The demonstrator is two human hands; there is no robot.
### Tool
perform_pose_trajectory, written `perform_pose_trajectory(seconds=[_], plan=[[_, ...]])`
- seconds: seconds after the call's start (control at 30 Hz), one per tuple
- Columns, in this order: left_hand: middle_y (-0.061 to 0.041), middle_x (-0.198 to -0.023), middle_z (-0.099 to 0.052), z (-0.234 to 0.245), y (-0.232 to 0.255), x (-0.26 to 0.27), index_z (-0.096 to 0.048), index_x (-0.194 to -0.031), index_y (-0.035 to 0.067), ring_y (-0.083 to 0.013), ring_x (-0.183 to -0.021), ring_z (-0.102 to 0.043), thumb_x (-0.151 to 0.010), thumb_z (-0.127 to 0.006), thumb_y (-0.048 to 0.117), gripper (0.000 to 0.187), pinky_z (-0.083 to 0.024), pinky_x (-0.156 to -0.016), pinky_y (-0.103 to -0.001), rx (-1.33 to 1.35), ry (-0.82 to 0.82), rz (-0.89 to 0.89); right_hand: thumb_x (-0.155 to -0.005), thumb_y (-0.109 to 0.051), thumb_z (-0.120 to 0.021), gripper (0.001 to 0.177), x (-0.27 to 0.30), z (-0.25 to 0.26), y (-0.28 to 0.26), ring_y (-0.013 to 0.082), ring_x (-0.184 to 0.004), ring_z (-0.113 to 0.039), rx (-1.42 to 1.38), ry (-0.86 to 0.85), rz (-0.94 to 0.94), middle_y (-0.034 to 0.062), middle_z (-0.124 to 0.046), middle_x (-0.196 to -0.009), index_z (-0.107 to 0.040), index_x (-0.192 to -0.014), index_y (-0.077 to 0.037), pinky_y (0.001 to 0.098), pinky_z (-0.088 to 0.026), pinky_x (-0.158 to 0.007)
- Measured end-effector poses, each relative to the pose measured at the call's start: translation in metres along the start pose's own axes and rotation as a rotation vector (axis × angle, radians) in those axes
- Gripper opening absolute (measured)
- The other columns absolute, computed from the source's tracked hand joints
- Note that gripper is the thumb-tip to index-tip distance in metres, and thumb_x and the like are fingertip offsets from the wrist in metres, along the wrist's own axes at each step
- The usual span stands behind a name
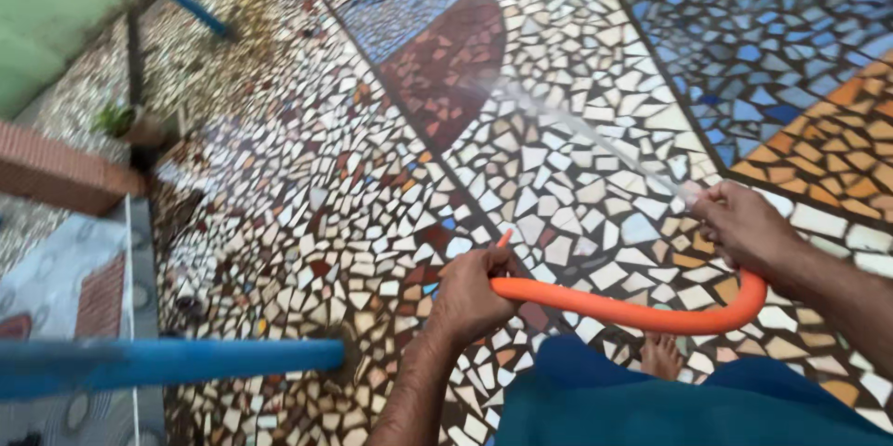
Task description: The person waters plants and a patio area using an orange hose.
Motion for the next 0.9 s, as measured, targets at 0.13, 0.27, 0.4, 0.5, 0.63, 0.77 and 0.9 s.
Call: perform_pose_trajectory(seconds=[0.13, 0.27, 0.4, 0.5, 0.63, 0.77, 0.9], plan=[[-0.008, -0.062, -0.067, -0.017, 0.039, -0.057, -0.069, -0.076, 0.003, -0.0162, -0.056, -0.064, -0.073, -0.075, 0.011, 0.01, -0.047, -0.055, -0.033, -0.019, -0.135, -0.036, -0.104, -0.03, -0.055, 0.027, -0.016, 0.05, 0.005, 0.0136, -0.046, -0.041, -0.026, 0.107, -0.004, 0.0049, -0.052, -0.07, -0.058, -0.112, -0.004, 0.0313, -0.035, -0.041], [-0.006, -0.059, -0.066, -0.03, 0.065, -0.106, -0.071, -0.075, 0.005, -0.014, -0.055, -0.063, -0.073, -0.068, 0.007, 0.005, -0.048, -0.055, -0.031, -0.032, -0.216, -0.092, -0.106, -0.035, -0.056, 0.029, -0.039, 0.089, -0.001, 0.0145, -0.042, -0.036, -0.084, 0.075, 0.02, 0.0034, -0.046, -0.064, -0.058, -0.106, -0.006, 0.0317, -0.031, -0.038], [-0.007, -0.055, -0.059, -0.046, 0.08, -0.147, -0.068, -0.076, 0.004, -0.015, -0.051, -0.054, -0.074, -0.073, 0.01, 0.008, -0.041, -0.051, -0.034, -0.031, -0.261, -0.066, -0.106, -0.036, -0.054, 0.031, -0.074, 0.114, -0.013, 0.0131, -0.04, -0.033, -0.087, -0.056, 0.009, -0.0004, -0.041, -0.062, -0.059, -0.1, -0.006, 0.0313, -0.029, -0.037], [-0.007, -0.055, -0.06, -0.046, 0.087, -0.187, -0.07, -0.076, 0.004, -0.0143, -0.05, -0.055, -0.073, -0.072, 0.007, 0.004, -0.041, -0.051, -0.034, -0.017, -0.26, -0.067, -0.103, -0.036, -0.06, 0.032, -0.115, 0.128, -0.037, 0.013, -0.04, -0.034, -0.126, -0.089, 0.003, 0.0009, -0.042, -0.06, -0.058, -0.098, -0.004, 0.0308, -0.026, -0.036], [-0.004, -0.062, -0.068, -0.041, 0.087, -0.243, -0.069, -0.076, 0.003, -0.0105, -0.055, -0.062, -0.073, -0.069, 0.004, 0.003, -0.047, -0.053, -0.03, 0.097, -0.265, -0.079, -0.1, -0.032, -0.055, 0.027, -0.148, 0.147, -0.063, 0.0112, -0.04, -0.036, -0.119, 0.03, 0.076, 0.0, -0.045, -0.06, -0.058, -0.101, -0.006, 0.0291, -0.029, -0.035], [-0.009, -0.062, -0.068, -0.021, 0.103, -0.316, -0.071, -0.079, 0.002, -0.0128, -0.058, -0.062, -0.074, -0.069, 0.001, 0.006, -0.047, -0.054, -0.032, 0.138, -0.191, -0.109, -0.103, -0.035, -0.059, 0.027, -0.188, 0.171, -0.121, 0.0131, -0.04, -0.04, -0.041, 0.148, 0.01, 0.0021, -0.049, -0.061, -0.059, -0.106, -0.008, 0.0304, -0.031, -0.035], [-0.008, -0.073, -0.074, -0.002, 0.114, -0.364, -0.074, -0.097, 0.008, -0.0148, -0.064, -0.07, -0.074, -0.08, 0.009, 0.024, -0.053, -0.059, -0.032, 0.026, -0.382, -0.03, -0.104, -0.036, -0.058, 0.029, -0.226, 0.177, -0.153, 0.0108, -0.04, -0.037, -0.059, 0.06, -0.004, 0.0003, -0.045, -0.063, -0.058, -0.106, -0.008, 0.0285, -0.032, -0.034]])
Point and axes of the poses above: each hand's wrist, its own x-axis away from the middle knuckle, its own z-axis out of the back of the hand, y = z × x, the point moved 1 cm from there along -x, towards the middle knuckle
